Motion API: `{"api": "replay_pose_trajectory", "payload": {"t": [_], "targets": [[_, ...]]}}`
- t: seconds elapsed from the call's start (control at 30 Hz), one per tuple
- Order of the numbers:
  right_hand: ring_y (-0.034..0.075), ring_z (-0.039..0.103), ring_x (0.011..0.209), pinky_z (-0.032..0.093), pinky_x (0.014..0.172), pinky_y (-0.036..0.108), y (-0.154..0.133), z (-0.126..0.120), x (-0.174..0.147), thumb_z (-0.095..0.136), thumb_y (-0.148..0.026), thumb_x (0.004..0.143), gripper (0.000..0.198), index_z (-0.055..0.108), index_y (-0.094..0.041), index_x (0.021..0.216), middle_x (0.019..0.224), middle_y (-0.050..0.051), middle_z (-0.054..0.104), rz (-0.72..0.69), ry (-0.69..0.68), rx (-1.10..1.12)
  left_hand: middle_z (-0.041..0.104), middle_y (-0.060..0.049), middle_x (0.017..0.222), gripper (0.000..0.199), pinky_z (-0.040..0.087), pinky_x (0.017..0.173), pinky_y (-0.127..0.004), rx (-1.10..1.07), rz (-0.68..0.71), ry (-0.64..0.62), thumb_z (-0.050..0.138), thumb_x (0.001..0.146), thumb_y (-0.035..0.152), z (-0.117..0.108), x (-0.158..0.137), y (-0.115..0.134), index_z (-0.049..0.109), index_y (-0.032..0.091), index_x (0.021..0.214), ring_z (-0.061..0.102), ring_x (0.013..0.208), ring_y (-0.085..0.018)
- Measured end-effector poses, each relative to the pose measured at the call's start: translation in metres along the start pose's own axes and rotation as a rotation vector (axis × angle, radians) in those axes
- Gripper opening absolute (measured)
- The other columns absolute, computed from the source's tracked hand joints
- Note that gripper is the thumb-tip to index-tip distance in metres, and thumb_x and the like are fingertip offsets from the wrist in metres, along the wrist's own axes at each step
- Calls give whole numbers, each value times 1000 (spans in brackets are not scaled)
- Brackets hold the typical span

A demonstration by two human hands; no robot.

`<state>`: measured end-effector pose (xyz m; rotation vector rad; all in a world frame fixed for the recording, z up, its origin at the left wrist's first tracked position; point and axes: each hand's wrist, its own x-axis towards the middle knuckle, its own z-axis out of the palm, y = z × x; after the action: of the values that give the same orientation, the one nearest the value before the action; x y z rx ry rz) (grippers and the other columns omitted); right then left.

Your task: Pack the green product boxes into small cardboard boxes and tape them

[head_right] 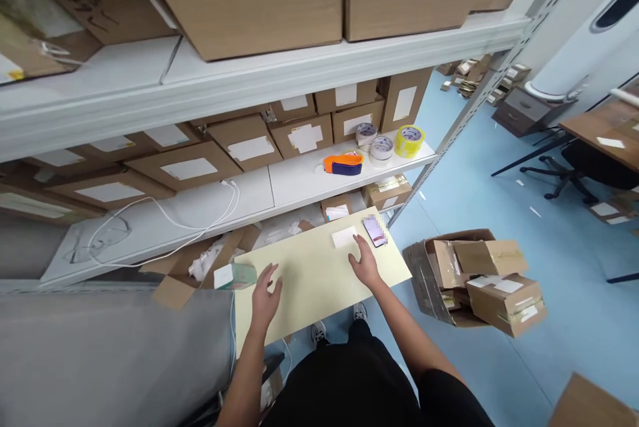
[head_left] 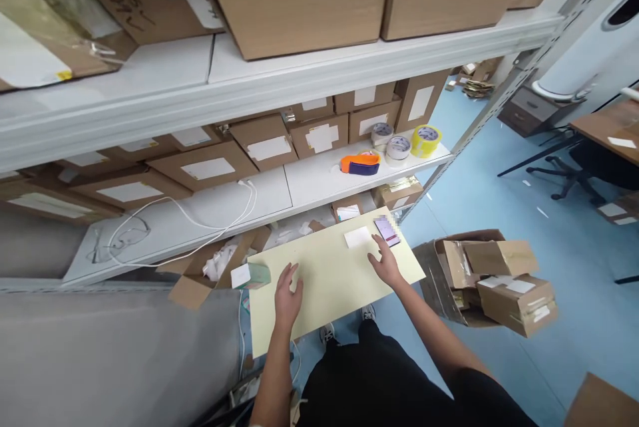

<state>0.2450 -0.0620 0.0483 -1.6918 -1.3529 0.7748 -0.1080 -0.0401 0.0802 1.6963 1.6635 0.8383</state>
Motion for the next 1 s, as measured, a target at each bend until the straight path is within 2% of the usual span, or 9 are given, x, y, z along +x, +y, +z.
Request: {"api": "replay_pose_trajectory", "payload": {"t": [0.1, 0.23, 0.4, 0.53, 0.6, 0.67, 0.77, 0.9, 1.0], "targets": [[29, 42, 152, 42, 121, 54, 3, -25, 27, 57, -28, 92, 70, 40, -31, 160, 160, 10, 49, -180, -97, -38, 52, -10, 157, 44, 57, 105, -44, -53, -6, -124, 55, 97, 47, 3, 1, 37, 66, 29, 136, 52, 144, -28], [30, 43, 151, 40, 124, 54, -10, -54, 77, 59, -29, 93, 74, 36, -31, 163, 163, 9, 46, -338, -153, -85, 54, -10, 156, 43, 56, 106, -44, -56, 20, -171, 58, 96, 48, -2, 11, 84, 68, 32, 134, 53, 144, -28], [30, 38, 154, 36, 126, 51, -48, -75, 155, 56, -33, 97, 68, 39, -24, 162, 165, 11, 43, -473, 36, -72, 56, -9, 155, 41, 54, 110, -46, 51, 165, -92, 57, 97, 46, -11, 22, 135, 68, 33, 135, 52, 145, -29], [30, 38, 154, 31, 129, 52, -71, -84, 224, 55, -30, 96, 65, 45, -16, 158, 164, 14, 45, -506, 134, -97, 56, -8, 155, 44, 55, 109, -44, 111, 155, 6, 54, 99, 48, -18, 21, 162, 65, 33, 139, 52, 144, -27], [31, 37, 154, 31, 129, 52, -75, -85, 257, 55, -27, 94, 66, 45, -13, 157, 162, 14, 47, -496, 114, -134, 57, -8, 154, 45, 56, 107, -44, 135, 121, 30, 52, 100, 49, -24, 15, 167, 65, 33, 140, 53, 144, -27], [33, 42, 150, 34, 126, 52, -74, -83, 283, 56, -24, 92, 63, 51, -9, 153, 156, 18, 53, -468, 54, -185, 56, -7, 155, 45, 56, 108, -44, 166, 108, 10, 53, 99, 50, -32, 6, 165, 66, 34, 139, 52, 144, -28], [36, 51, 140, 37, 121, 56, -67, -76, 307, 58, -22, 90, 55, 60, -7, 143, 143, 22, 63, -459, -32, -250, 57, -5, 155, 43, 57, 105, -45, 195, 98, -27, 56, 97, 51, -44, -12, 154, 68, 36, 136, 52, 144, -29], [37, 55, 132, 35, 120, 55, -66, -71, 312, 63, -20, 89, 43, 67, -11, 132, 132, 20, 69, -451, -29, -264, 62, -5, 149, 42, 61, 99, -44, 186, 44, 43, 56, 97, 52, -51, -39, 138, 69, 38, 134, 57, 140, -30], [36, 59, 124, 40, 113, 51, -77, -73, 300, 67, -16, 88, 34, 71, -13, 121, 122, 21, 72, -424, -60, -303, 63, -7, 148, 44, 62, 98, -44, 183, 21, 59, 56, 96, 53, -47, -54, 133, 69, 36, 134, 57, 139, -31]]}}
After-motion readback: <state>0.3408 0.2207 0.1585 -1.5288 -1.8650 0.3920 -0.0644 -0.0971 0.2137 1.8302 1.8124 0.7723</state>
